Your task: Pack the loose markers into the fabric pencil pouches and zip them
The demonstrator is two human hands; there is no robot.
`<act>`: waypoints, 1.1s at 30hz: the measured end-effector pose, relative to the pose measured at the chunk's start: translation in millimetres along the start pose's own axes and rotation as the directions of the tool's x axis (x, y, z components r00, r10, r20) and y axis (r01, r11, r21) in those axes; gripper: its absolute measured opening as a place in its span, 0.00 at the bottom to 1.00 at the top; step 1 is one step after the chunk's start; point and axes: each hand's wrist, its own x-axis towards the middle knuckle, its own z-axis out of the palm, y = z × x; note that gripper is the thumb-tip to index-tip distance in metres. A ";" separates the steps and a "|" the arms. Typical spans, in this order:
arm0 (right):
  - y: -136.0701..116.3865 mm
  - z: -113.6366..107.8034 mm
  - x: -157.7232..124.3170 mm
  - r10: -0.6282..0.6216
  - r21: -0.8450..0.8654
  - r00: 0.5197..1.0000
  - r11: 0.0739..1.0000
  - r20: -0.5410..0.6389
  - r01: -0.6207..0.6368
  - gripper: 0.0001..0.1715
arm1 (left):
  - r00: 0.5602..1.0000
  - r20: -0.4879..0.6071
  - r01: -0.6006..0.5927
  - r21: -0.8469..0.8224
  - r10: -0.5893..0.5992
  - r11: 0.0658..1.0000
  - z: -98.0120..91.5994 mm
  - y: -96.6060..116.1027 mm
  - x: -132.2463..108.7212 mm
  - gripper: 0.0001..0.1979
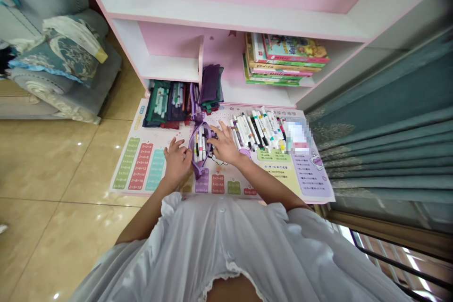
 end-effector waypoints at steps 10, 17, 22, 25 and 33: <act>-12.9 -21.6 -2.2 -0.204 -0.064 0.979 0.977 -0.016 0.202 0.14 | 0.992 0.062 -0.112 0.043 0.109 0.993 -3.4 1.9 0.8 0.11; -21.8 -53.9 -23.9 -0.260 0.007 0.941 0.964 0.215 0.265 0.10 | 0.897 0.273 -0.374 0.049 0.348 0.926 -7.9 16.4 4.0 0.11; -21.6 -54.2 -35.1 -0.270 0.042 0.921 0.962 0.281 0.269 0.13 | 0.828 0.324 -0.501 0.060 0.458 0.864 -10.8 25.2 9.0 0.11; -20.4 -47.7 -40.2 -0.245 0.036 0.939 0.969 0.242 0.244 0.12 | 0.817 0.346 -0.510 0.062 0.461 0.858 -11.2 26.8 12.6 0.11; -1.7 -46.3 -52.1 -0.103 0.028 0.987 0.995 0.120 0.101 0.11 | 0.882 0.238 -0.405 -0.058 0.406 0.913 -26.1 -0.3 13.0 0.13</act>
